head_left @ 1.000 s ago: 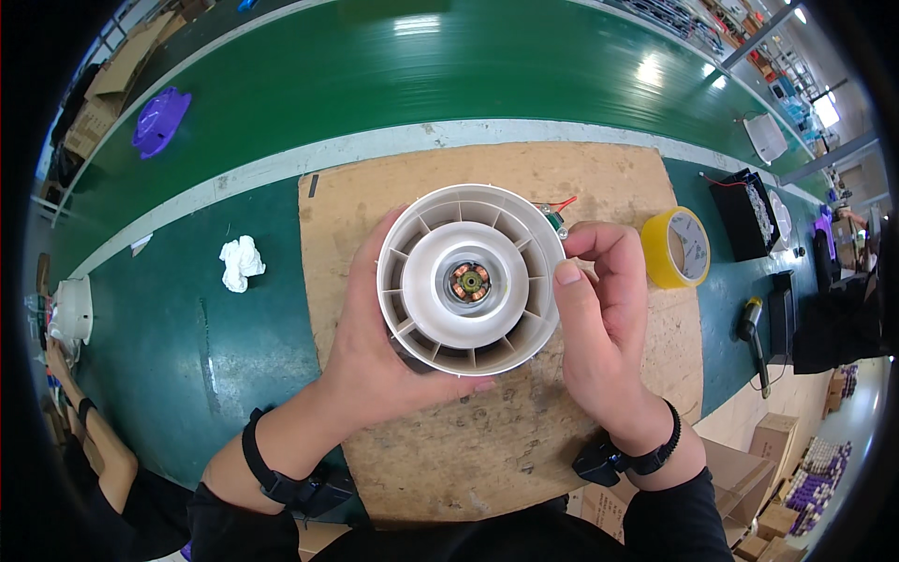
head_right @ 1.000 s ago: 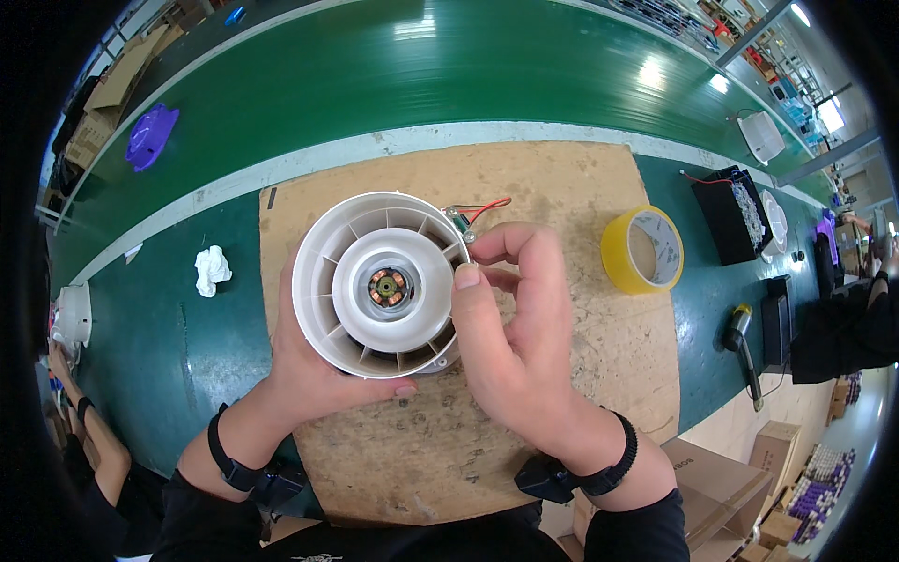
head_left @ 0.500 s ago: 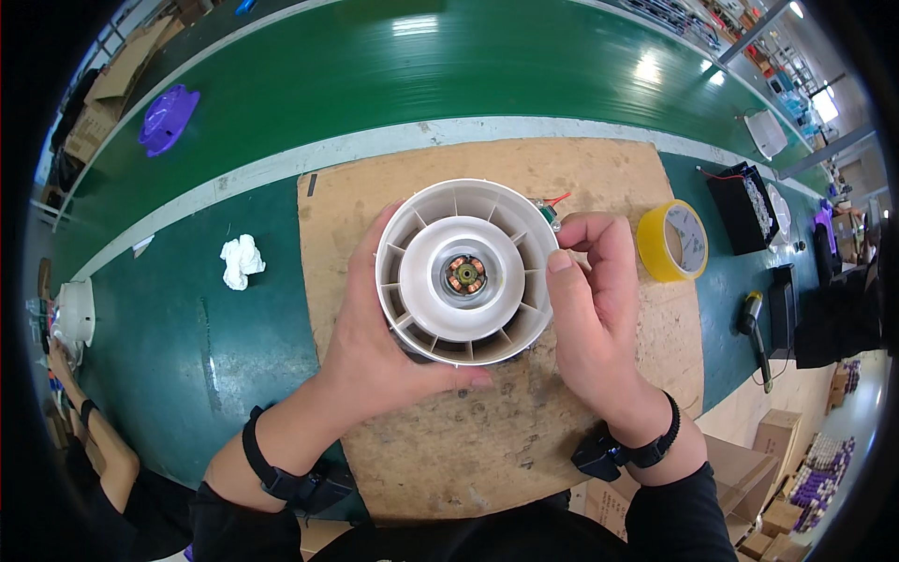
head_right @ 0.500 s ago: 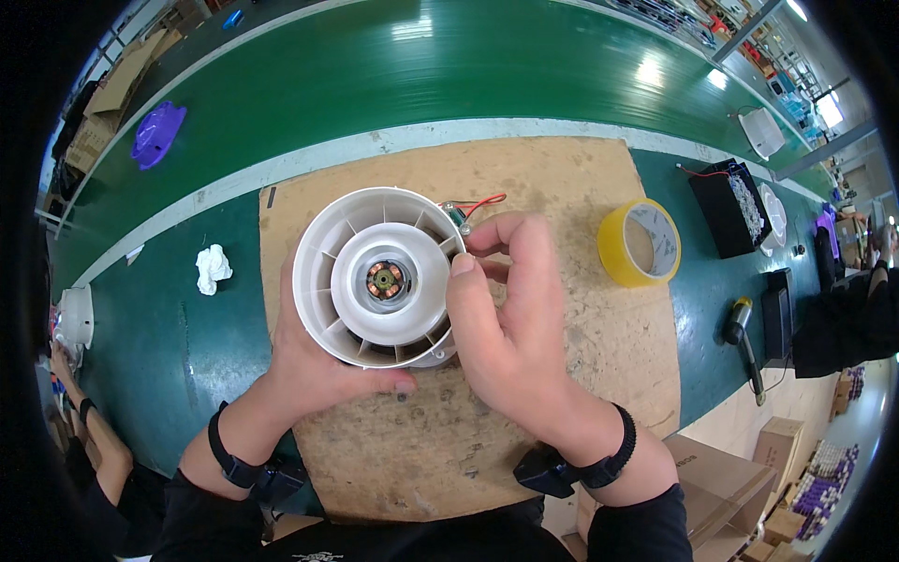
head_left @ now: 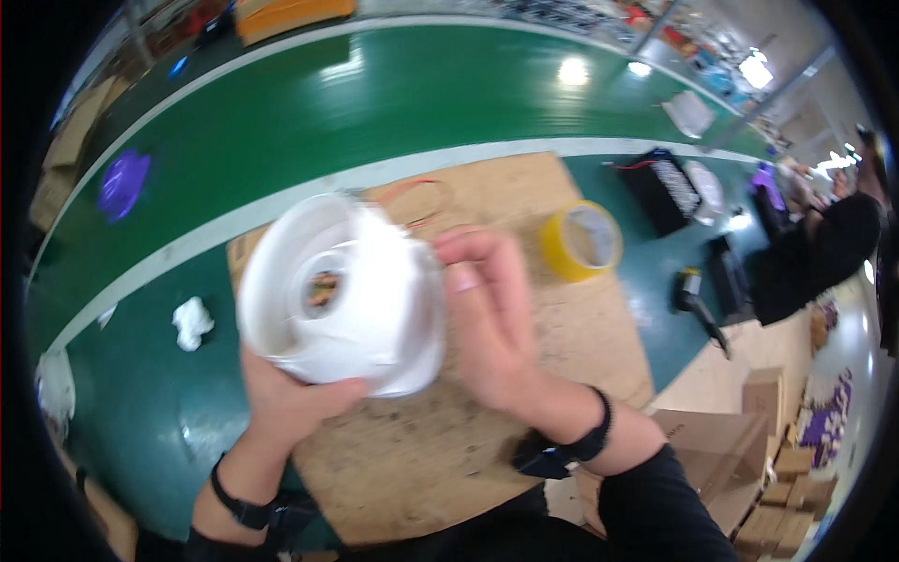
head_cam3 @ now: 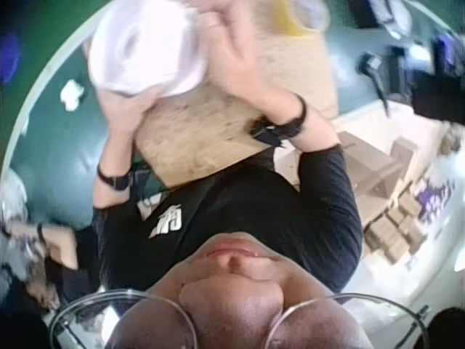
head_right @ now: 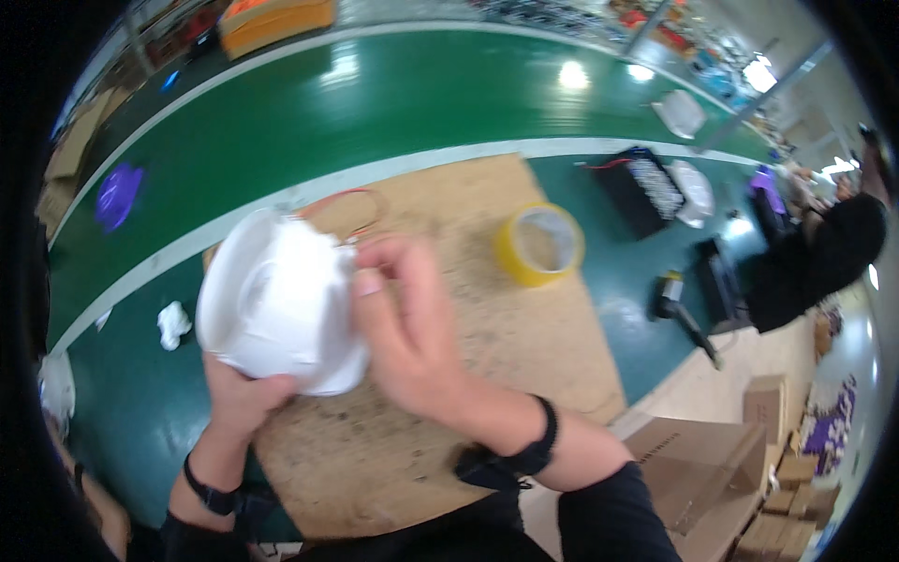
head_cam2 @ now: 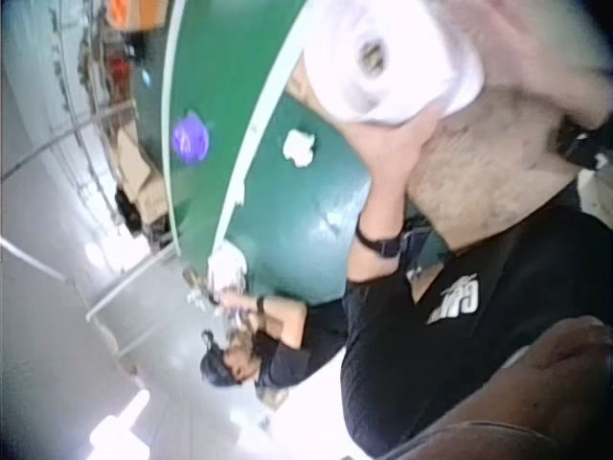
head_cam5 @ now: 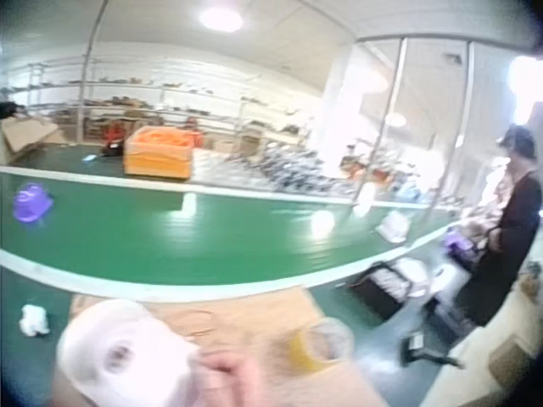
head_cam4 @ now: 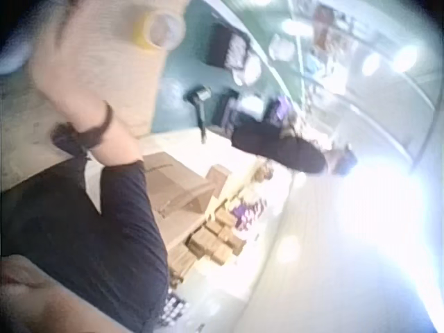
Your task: The person assembles white plastic fan components on a green workbench. They pick up a white fan housing, insert a central motor unit, and fit a white ring around it. The person handles the parts by hand, rotating them to check alignment and fit, and places the assembled unit back on the table.
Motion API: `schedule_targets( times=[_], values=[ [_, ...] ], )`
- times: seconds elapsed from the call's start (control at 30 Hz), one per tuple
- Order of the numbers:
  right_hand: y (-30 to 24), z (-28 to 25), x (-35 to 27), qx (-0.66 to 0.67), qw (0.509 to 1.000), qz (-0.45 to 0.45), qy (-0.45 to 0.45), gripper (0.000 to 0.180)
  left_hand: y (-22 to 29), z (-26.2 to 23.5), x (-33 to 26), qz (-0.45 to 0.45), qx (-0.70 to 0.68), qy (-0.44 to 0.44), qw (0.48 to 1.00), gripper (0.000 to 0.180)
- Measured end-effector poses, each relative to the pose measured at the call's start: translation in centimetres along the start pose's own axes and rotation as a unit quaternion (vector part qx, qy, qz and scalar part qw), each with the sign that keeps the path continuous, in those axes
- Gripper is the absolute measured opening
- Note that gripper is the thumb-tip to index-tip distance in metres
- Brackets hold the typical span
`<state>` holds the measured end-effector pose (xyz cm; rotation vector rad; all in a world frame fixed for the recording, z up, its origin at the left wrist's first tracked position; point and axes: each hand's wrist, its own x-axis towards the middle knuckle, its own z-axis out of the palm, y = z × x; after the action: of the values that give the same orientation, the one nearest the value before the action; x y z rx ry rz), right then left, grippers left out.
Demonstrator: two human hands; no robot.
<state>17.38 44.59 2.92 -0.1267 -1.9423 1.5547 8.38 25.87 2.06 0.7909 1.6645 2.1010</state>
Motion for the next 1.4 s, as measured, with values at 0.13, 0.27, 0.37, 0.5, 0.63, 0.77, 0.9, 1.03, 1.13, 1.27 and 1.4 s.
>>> schedule_targets(
  times=[0.13,0.27,0.37,0.5,0.63,0.77,0.9,1.03,1.13,1.27,1.4],
  values=[
    [-1.8,-0.2,0.7,-0.058,0.992,-0.069,-0.089,0.053,-0.6,-0.8,-0.9,-0.098,-0.207,0.043,0.973,0.094],
    [-2.1,-0.9,0.1,-0.15,0.967,-0.176,-0.105,0.102,0.3,-0.2,-0.2,-0.18,-0.469,0.038,0.864,0.092],
    [-2.6,0.3,-0.3,-0.13,0.966,-0.194,-0.11,0.111,1.7,1.1,0.0,-0.187,-0.502,0.055,0.842,0.085],
    [-2.9,1.2,-0.8,-0.16,0.958,-0.197,-0.131,0.129,1.6,0.2,-1.4,-0.224,-0.515,-0.019,0.827,0.088],
    [-2.6,2.0,-1.4,-0.107,0.97,-0.195,-0.1,0.126,0.9,0.0,-2.0,-0.223,-0.513,-0.026,0.829,0.093],
    [-2.6,2.2,-1.5,-0.1,0.973,-0.182,-0.097,0.129,1.4,0.3,-2.2,-0.216,-0.516,-0.009,0.829,0.094],
    [-2.5,0.7,-1.4,-0.068,0.983,-0.102,-0.135,0.146,1.5,2.5,-1.3,-0.14,-0.409,0.067,0.899,0.089],
    [-1.7,2.4,-1.2,0.109,0.98,-0.062,-0.153,0.16,-1.1,-2.3,-4.5,-0.102,-0.181,0.014,0.978,0.09],
    [-1.4,2.2,-0.6,0.203,0.966,0.024,-0.161,0.16,-1.5,-2.1,-3.9,-0.046,-0.095,-0.012,0.994,0.096],
    [-1.6,-0.1,0.3,0.259,0.949,0.016,-0.179,0.159,-1.9,-1.7,-3.6,-0.04,-0.098,-0.018,0.994,0.094],
    [-1.8,-0.5,0.4,0.249,0.95,0.034,-0.187,0.157,-1.4,-1.3,-3.5,-0.042,-0.11,-0.015,0.993,0.089]
  ],
)
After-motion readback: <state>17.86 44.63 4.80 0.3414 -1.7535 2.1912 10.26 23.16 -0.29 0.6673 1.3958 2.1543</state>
